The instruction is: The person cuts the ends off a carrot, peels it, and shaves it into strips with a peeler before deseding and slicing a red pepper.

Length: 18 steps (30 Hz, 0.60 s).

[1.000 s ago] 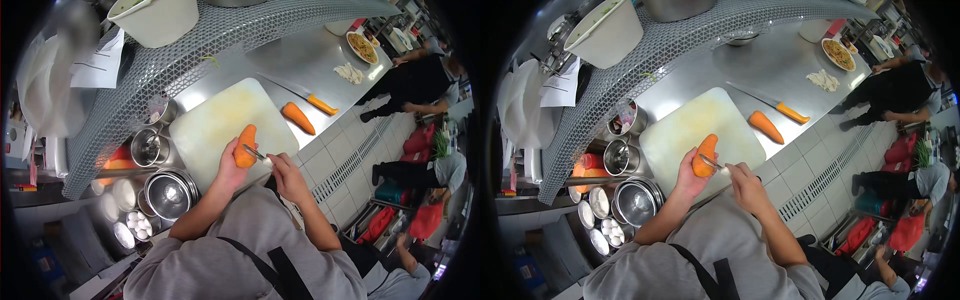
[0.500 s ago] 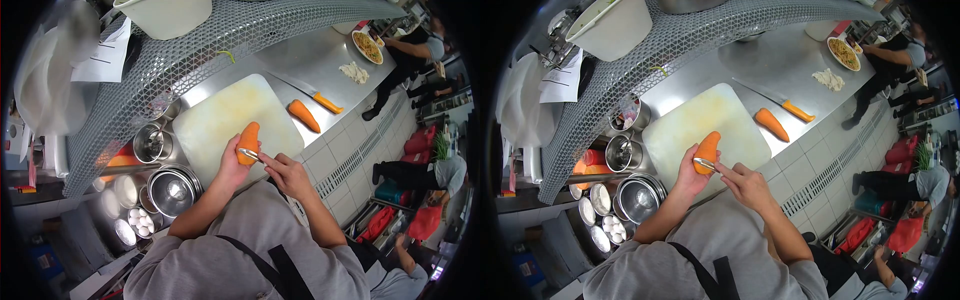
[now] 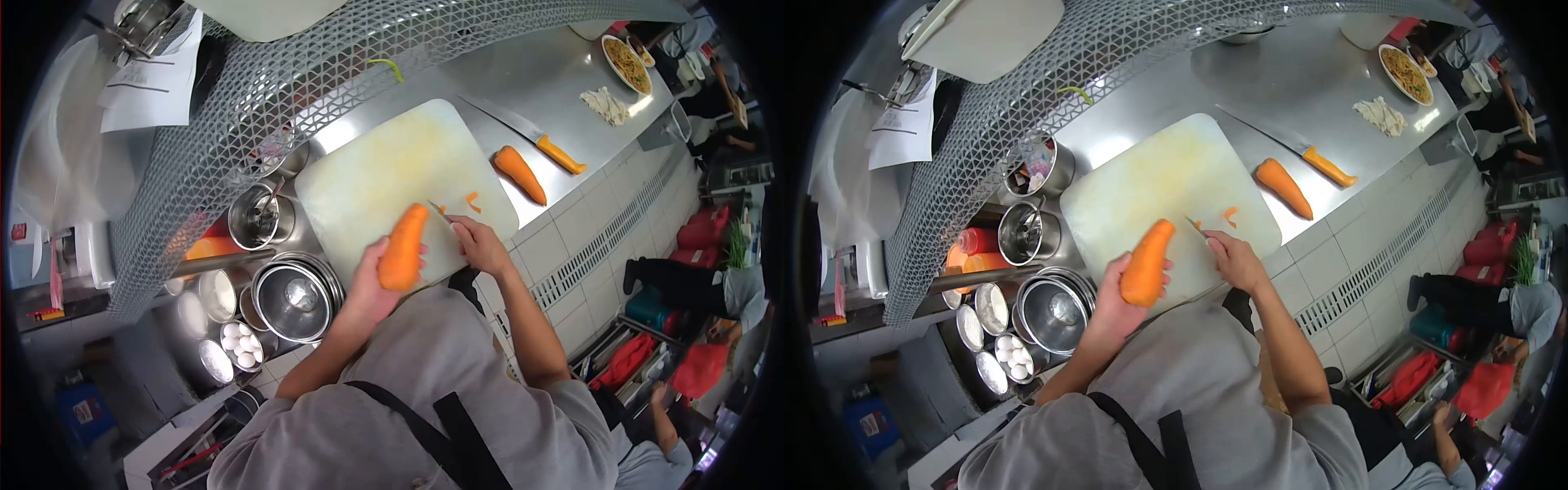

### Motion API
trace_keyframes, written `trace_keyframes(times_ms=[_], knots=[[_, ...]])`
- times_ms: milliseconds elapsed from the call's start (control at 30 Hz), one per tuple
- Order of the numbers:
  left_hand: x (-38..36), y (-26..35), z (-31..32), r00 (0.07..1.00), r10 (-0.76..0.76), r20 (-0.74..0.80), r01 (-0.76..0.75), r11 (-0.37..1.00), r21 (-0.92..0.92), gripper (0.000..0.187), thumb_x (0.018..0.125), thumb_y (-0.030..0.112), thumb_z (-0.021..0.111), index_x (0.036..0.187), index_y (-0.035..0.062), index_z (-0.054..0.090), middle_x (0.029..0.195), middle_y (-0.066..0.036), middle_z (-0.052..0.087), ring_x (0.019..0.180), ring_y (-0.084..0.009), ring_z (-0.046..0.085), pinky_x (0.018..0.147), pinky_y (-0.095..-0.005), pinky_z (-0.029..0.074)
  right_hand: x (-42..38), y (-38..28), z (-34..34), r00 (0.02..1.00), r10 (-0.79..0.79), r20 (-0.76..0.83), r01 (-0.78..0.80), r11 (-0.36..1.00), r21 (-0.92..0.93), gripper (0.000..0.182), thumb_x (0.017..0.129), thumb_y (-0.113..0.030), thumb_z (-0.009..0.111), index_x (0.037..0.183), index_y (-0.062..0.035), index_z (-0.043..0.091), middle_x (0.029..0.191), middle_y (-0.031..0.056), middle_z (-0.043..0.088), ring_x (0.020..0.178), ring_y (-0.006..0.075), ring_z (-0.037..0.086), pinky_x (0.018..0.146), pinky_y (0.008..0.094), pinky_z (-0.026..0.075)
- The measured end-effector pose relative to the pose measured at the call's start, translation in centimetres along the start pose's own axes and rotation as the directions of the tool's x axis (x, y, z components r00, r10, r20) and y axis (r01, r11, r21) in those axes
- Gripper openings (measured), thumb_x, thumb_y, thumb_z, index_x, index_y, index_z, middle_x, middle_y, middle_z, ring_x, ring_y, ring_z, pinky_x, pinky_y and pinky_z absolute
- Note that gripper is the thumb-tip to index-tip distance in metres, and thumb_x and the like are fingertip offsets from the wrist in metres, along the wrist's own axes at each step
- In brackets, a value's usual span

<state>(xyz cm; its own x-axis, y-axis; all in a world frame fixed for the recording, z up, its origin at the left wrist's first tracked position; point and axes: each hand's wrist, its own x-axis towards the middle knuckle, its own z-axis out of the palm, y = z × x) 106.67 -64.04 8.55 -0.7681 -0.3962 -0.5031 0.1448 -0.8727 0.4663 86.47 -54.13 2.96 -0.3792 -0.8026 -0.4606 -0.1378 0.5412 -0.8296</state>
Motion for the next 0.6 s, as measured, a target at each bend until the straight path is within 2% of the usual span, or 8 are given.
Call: trace_keyframes(times_ms=[67, 133, 167, 200, 233, 300, 400, 600], knots=[[0.5, 1.0, -1.4, 0.984, 0.077, -0.158, -0.083, 0.996, -0.030, 0.046, 0.100, 0.037, 0.039, 0.125, 0.0018, 0.055, 0.110, -0.013, 0.064, 0.094, -0.0234, 0.063, 0.080, -0.0375, 0.051, -1.3, -2.4, 0.4, 0.999, 0.027, 0.026, -0.030, 0.996, 0.082, 0.033, 0.101, -0.021, 0.049, 0.127, -0.0048, 0.061, 0.068, 0.0080, 0.058, 0.057, 0.0124, 0.055, 0.055, 0.0308, 0.047], [1.2, 0.8, -2.8, 0.981, 0.097, -0.167, -0.107, 0.993, -0.053, 0.046, 0.101, 0.037, 0.039, 0.125, 0.0017, 0.055, 0.110, -0.013, 0.064, 0.095, -0.0240, 0.063, 0.081, -0.0379, 0.051, -2.5, -3.4, 1.5, 0.997, 0.055, 0.054, -0.064, 0.982, 0.179, 0.032, 0.100, -0.019, 0.050, 0.127, -0.0049, 0.061, 0.067, 0.0086, 0.057, 0.056, 0.0121, 0.055, 0.053, 0.0305, 0.047], [1.5, 0.7, -3.2, 0.982, 0.099, -0.162, -0.114, 0.990, -0.082, 0.045, 0.101, 0.036, 0.039, 0.125, 0.0015, 0.054, 0.110, -0.014, 0.064, 0.095, -0.0247, 0.063, 0.082, -0.0383, 0.051, -3.3, -3.4, 2.0, 0.968, -0.249, -0.031, 0.251, 0.966, 0.066, 0.033, 0.097, -0.017, 0.055, 0.129, -0.0083, 0.061, 0.069, 0.0107, 0.059, 0.055, 0.0171, 0.056, 0.053, 0.0313, 0.048], [1.5, 0.7, -3.0, 0.981, 0.098, -0.166, -0.112, 0.990, -0.080, 0.045, 0.101, 0.036, 0.039, 0.125, 0.0015, 0.054, 0.110, -0.014, 0.064, 0.095, -0.0247, 0.063, 0.082, -0.0383, 0.051, -4.0, -3.6, 2.3, 0.842, -0.533, -0.082, 0.529, 0.846, -0.070, 0.036, 0.094, -0.016, 0.059, 0.130, -0.0118, 0.060, 0.071, 0.0129, 0.060, 0.054, 0.0220, 0.058, 0.053, 0.0322, 0.049], [1.6, 0.7, -2.7, 0.979, 0.105, -0.174, -0.122, 0.988, -0.090, 0.045, 0.101, 0.036, 0.038, 0.125, 0.0013, 0.054, 0.110, -0.014, 0.065, 0.096, -0.0249, 0.064, 0.083, -0.0383, 0.052, -5.0, -4.4, 2.0, 0.844, -0.529, -0.086, 0.525, 0.848, -0.069, 0.036, 0.094, -0.016, 0.059, 0.130, -0.0118, 0.060, 0.071, 0.0129, 0.060, 0.054, 0.0220, 0.058, 0.053, 0.0322, 0.049], [1.7, 0.6, -2.2, 0.980, 0.097, -0.176, -0.116, 0.988, -0.101, 0.045, 0.101, 0.036, 0.038, 0.125, 0.0012, 0.054, 0.110, -0.013, 0.065, 0.096, -0.0252, 0.064, 0.083, -0.0384, 0.052, -6.8, -6.1, 1.3, 0.762, -0.645, 0.065, 0.619, 0.693, -0.370, 0.043, 0.088, -0.012, 0.066, 0.130, -0.0181, 0.061, 0.069, 0.0089, 0.056, 0.053, 0.0238, 0.057, 0.050, 0.0339, 0.048], [2.1, 0.5, -1.6, 0.988, 0.075, -0.135, -0.089, 0.991, -0.103, 0.043, 0.102, 0.036, 0.037, 0.123, 0.0015, 0.052, 0.107, -0.014, 0.064, 0.097, -0.0282, 0.063, 0.087, -0.0410, 0.050, -7.2, -6.0, 1.2, 0.739, -0.672, 0.049, 0.621, 0.651, -0.438, 0.045, 0.085, -0.011, 0.068, 0.129, -0.0220, 0.062, 0.066, 0.0058, 0.052, 0.053, 0.0248, 0.056, 0.050, 0.0367, 0.048], [2.5, -0.1, -0.7, 0.987, 0.051, -0.152, -0.065, 0.994, -0.092, 0.042, 0.103, 0.035, 0.037, 0.123, 0.0012, 0.052, 0.106, -0.014, 0.064, 0.096, -0.0295, 0.063, 0.087, -0.0430, 0.051, -7.9, -6.0, 1.0, 0.733, -0.680, 0.027, 0.606, 0.633, -0.482, 0.047, 0.082, -0.012, 0.070, 0.128, -0.0217, 0.063, 0.067, 0.0054, 0.052, 0.052, 0.0240, 0.056, 0.049, 0.0365, 0.048]])
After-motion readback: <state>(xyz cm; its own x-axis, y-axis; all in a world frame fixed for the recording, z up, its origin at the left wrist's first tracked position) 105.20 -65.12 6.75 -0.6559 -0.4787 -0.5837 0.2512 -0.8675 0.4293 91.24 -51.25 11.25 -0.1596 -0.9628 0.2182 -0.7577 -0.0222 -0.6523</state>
